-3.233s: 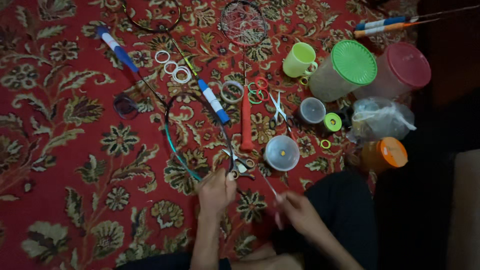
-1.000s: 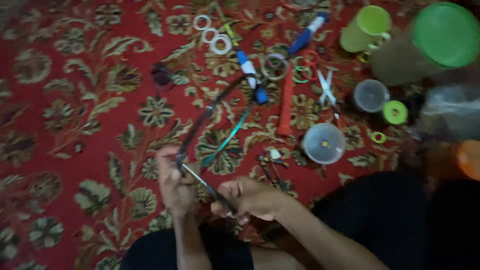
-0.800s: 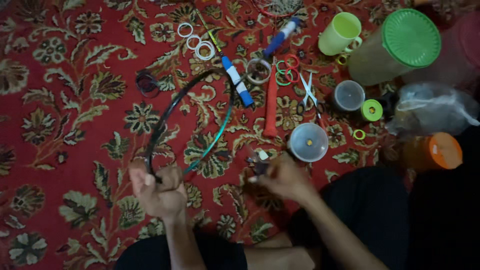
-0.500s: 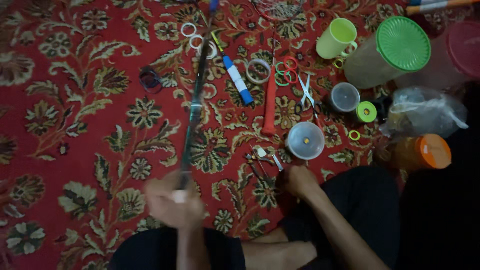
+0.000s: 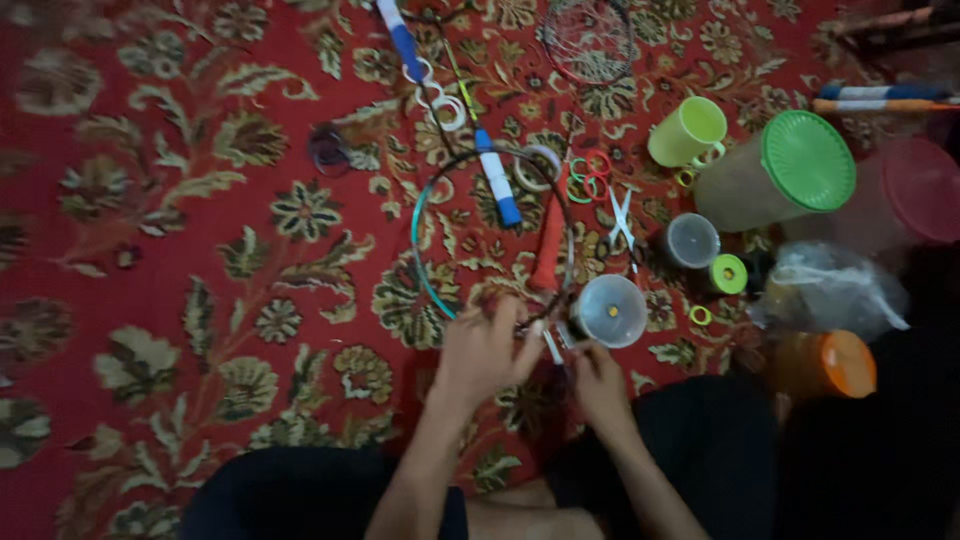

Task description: The person sits on a red patterned carpet and works on a badminton racket frame. They use scissors to cut a black string or tape from the frame, then handle a small black circular object. The person also picks up and moves a blue and white cylindrical object before returning to the racket.

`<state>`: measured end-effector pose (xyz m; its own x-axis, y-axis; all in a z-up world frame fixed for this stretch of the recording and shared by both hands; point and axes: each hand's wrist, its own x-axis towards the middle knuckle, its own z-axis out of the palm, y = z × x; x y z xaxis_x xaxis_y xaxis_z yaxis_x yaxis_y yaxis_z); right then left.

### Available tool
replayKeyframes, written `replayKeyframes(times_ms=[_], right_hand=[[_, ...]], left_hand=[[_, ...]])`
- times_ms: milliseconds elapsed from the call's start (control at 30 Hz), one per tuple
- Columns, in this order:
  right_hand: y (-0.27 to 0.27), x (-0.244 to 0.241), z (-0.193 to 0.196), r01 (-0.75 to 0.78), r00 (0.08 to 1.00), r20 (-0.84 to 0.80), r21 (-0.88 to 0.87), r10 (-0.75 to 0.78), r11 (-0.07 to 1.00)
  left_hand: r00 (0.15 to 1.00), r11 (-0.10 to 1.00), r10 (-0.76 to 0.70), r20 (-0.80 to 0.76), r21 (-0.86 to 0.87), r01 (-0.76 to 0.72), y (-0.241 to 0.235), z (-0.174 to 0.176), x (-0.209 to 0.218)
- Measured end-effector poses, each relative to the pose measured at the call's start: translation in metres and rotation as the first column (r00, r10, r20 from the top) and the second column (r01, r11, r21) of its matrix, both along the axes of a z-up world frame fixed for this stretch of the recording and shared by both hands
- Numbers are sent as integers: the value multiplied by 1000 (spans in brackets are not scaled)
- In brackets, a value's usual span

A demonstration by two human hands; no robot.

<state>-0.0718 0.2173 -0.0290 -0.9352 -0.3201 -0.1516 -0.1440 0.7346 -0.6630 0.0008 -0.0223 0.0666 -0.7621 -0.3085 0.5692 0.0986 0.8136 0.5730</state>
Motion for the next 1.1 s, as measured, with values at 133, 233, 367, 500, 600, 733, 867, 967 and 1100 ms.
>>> replayKeyframes(times_ms=[133, 233, 367, 500, 600, 733, 867, 967, 1100], right_hand=[[-21, 43, 121, 196, 977, 108, -131, -183, 972], [-29, 62, 159, 31, 997, -71, -160, -43, 987], [-38, 68, 176, -254, 920, -341, -150, 192, 955], [-49, 68, 189, -243, 938, -279, -100, 207, 965], [-54, 68, 194, -221, 957, -220, -135, 189, 966], [-53, 66, 193, -221, 952, -236, -93, 194, 971], [-49, 66, 189, -213, 957, -221, -105, 186, 971], [-48, 65, 187, -204, 956, -225, -58, 187, 977], [-52, 67, 186, -212, 950, -245, -56, 192, 976]], left_hand=[[993, 992, -114, 29, 61, 112, -9, -7, -5], [992, 992, -115, 52, 53, 112, -11, -6, -5], [986, 985, -152, 70, 99, 144, -10, -17, -6], [984, 976, -164, 67, 154, 152, -11, -12, -5], [985, 975, -167, 51, 159, 157, -11, -14, -6], [984, 977, -168, 50, 138, 160, -11, -15, -6], [986, 984, -155, 63, 101, 148, -10, -13, -4], [980, 972, -192, 42, 143, 185, -10, -12, -5], [977, 966, -197, 78, 186, 180, -2, -27, -7]])
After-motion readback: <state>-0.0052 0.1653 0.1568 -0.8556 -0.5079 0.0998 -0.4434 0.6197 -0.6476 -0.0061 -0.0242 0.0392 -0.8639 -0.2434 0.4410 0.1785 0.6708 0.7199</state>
